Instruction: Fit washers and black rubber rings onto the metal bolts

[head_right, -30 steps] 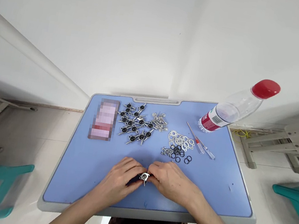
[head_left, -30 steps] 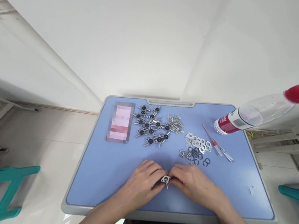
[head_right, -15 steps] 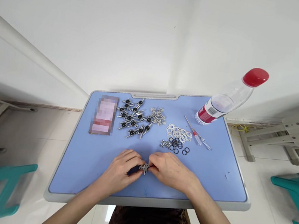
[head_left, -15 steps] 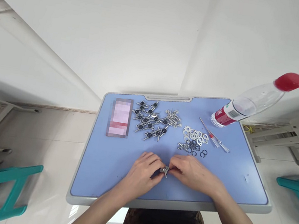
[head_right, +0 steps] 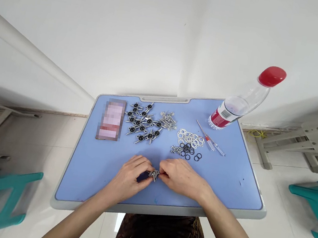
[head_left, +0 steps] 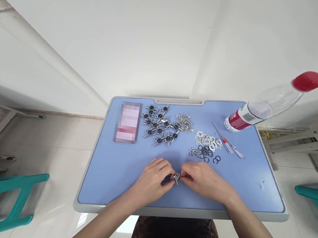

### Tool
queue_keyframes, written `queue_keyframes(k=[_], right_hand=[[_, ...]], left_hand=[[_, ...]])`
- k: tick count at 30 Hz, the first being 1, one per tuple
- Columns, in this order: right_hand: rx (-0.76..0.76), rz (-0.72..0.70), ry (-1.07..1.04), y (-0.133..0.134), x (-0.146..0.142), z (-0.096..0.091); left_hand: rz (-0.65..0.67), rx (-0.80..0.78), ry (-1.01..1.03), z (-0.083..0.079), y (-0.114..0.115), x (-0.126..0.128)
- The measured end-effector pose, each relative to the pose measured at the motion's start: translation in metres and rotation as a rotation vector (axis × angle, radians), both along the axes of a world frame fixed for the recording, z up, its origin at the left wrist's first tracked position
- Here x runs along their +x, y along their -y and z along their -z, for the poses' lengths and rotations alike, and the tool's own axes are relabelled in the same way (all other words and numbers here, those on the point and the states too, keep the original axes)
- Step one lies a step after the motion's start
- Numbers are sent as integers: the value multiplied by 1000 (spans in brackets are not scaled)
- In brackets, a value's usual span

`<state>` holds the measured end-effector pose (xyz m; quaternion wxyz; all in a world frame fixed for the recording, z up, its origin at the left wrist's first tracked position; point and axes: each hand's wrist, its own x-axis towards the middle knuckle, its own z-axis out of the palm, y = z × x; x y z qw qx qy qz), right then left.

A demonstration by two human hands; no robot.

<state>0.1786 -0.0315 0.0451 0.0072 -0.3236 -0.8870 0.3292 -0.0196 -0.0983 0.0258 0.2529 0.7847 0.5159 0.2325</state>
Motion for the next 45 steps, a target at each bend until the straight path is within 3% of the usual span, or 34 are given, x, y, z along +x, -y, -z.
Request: queue_keyframes(k=[45], right_hand=[[-45,-22,-17,-4,2,-3]], left_hand=[[31,-4,30,-3,-3,-2]])
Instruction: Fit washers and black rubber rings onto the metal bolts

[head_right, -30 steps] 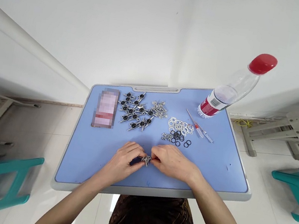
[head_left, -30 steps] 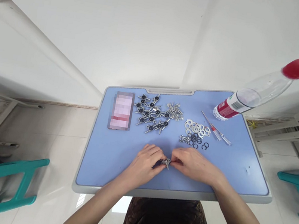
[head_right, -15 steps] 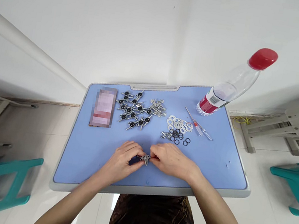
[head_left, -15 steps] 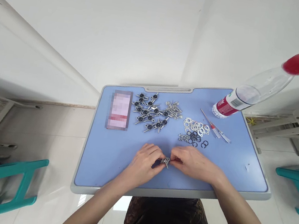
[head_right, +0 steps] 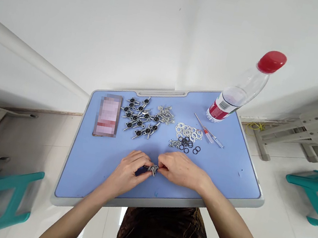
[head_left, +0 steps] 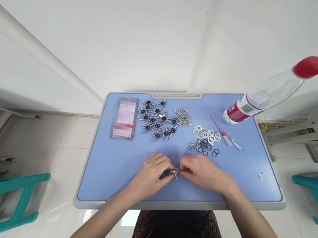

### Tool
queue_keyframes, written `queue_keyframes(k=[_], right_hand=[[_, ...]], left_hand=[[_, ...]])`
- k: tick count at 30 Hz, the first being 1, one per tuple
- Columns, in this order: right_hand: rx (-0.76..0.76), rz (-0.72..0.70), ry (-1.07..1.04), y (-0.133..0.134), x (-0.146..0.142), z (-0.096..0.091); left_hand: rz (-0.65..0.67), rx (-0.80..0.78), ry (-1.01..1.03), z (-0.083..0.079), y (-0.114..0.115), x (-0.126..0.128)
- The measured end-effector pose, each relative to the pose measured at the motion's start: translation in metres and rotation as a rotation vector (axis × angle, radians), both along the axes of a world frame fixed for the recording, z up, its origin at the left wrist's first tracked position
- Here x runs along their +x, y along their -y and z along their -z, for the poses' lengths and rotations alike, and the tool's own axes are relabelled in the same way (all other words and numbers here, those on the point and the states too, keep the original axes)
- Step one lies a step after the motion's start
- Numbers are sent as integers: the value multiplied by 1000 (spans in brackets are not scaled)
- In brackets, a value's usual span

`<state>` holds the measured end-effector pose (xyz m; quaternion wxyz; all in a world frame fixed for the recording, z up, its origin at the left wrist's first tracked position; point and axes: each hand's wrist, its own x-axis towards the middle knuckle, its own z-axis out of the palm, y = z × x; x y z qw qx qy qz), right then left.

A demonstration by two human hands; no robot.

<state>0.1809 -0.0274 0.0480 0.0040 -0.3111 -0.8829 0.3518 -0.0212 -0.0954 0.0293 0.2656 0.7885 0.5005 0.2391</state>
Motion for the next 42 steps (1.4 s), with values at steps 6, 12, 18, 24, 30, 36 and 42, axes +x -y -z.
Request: queue_keyframes(k=[6,12,18,24,30,36,42], right_hand=[[7,5,-8,0,-2,4],[-57,-6,-88,-7,3,-5],[-8,494,-272,-34,45,-21],[53,451,-204,-39,53,-15],[108,381,-184,-23,46,-9],[184,355,-137,-12,47,7],[185,387,-254,-5,39,13]], left_hand=[[-1,-6,13,3,0,-1],[-11,24,11,0,-2,-2],[-16,70,17,0,-4,-2],[-19,50,18,-3,-4,-1],[-21,27,32,-2,-4,-1],[-28,3,25,0,-3,-2],[-29,-36,19,-1,-1,-1]])
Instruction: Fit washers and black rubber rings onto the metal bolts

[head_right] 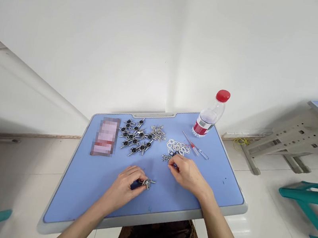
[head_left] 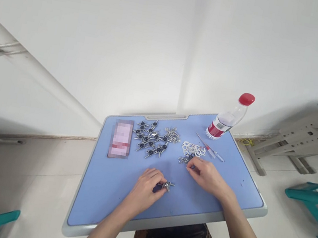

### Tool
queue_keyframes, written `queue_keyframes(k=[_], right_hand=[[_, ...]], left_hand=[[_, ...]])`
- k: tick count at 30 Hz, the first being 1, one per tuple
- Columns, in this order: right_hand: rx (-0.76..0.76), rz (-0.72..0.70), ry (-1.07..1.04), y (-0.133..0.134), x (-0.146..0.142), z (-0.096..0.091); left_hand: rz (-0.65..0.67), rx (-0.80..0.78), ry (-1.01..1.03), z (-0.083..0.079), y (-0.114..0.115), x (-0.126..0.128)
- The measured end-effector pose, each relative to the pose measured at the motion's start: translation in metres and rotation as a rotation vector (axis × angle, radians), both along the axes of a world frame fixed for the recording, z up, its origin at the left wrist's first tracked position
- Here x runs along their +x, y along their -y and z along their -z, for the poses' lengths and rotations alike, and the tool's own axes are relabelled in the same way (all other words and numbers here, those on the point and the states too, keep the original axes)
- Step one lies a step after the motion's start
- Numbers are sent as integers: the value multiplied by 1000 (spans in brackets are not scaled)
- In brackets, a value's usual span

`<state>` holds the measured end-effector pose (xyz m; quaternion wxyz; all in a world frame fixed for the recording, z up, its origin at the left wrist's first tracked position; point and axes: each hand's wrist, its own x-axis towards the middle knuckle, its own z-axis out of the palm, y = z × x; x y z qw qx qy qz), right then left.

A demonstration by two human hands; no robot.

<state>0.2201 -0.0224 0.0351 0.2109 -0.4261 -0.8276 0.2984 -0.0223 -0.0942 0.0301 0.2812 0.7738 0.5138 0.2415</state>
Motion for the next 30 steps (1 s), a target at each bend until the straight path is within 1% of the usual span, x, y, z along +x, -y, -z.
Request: queue_keyframes(k=[3,5,8,11,16,19,21,23,25,27,30], right_hand=[[-174,45,-177,5,-7,0],[-253,35,-269,9,-13,2],[-313,-3,-324,13,-24,6],[-353,-6,-344,16,-31,8],[-489,18,-405,19,-35,14],[-565,4,-474,19,-37,17],[-583,-13,-489,20,-38,18],[-547,-24,-465,22,-39,18],[-463,-12,-416,25,-40,19],[-330,-1,-366,29,-41,20],[-60,-47,-294,34,-42,22]], left_hand=[[8,-5,-7,1,0,-1],[13,-8,-17,3,0,-1],[14,-9,-36,4,-1,-1],[18,1,-37,4,0,0],[18,21,-29,3,0,0],[15,29,-27,3,1,0],[14,30,-31,4,2,0],[11,31,-34,4,2,0],[10,28,-37,4,2,0],[8,23,-41,5,2,0],[4,14,-50,5,2,0]])
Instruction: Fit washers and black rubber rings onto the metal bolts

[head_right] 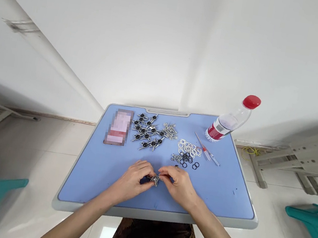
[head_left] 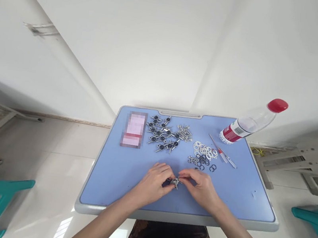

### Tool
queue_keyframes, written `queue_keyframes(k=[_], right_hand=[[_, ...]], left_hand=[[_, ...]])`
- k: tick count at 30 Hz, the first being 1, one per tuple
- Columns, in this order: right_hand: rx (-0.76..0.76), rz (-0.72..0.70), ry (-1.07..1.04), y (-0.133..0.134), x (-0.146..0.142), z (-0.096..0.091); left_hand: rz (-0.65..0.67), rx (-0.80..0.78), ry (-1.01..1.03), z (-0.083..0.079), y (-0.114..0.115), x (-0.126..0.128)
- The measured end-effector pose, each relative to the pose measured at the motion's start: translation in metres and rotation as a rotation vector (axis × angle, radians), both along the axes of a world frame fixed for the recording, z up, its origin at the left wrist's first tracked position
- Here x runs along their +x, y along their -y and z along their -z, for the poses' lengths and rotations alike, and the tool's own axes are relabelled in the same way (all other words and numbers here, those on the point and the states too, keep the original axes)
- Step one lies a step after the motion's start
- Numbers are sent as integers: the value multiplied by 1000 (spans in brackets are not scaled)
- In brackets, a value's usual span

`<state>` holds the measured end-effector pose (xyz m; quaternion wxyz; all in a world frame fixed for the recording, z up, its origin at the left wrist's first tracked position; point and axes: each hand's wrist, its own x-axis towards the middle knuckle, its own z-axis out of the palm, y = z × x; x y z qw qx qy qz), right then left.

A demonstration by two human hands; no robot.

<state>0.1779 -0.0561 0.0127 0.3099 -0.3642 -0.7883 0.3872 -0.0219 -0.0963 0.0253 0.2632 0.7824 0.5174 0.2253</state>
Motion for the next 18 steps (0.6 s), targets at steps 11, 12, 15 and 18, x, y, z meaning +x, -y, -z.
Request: queue_keyframes(k=[11,12,15,18], right_hand=[[679,-139,178,6,4,2],[708,-143,200,6,4,1],[789,-181,277,8,6,-2],[847,-233,316,9,8,-4]], left_hand=[[-2,-19,-7,-3,1,1],[-2,-17,-7,-3,1,1],[-7,-5,-8,-2,1,1],[-5,3,-10,-2,1,1]])
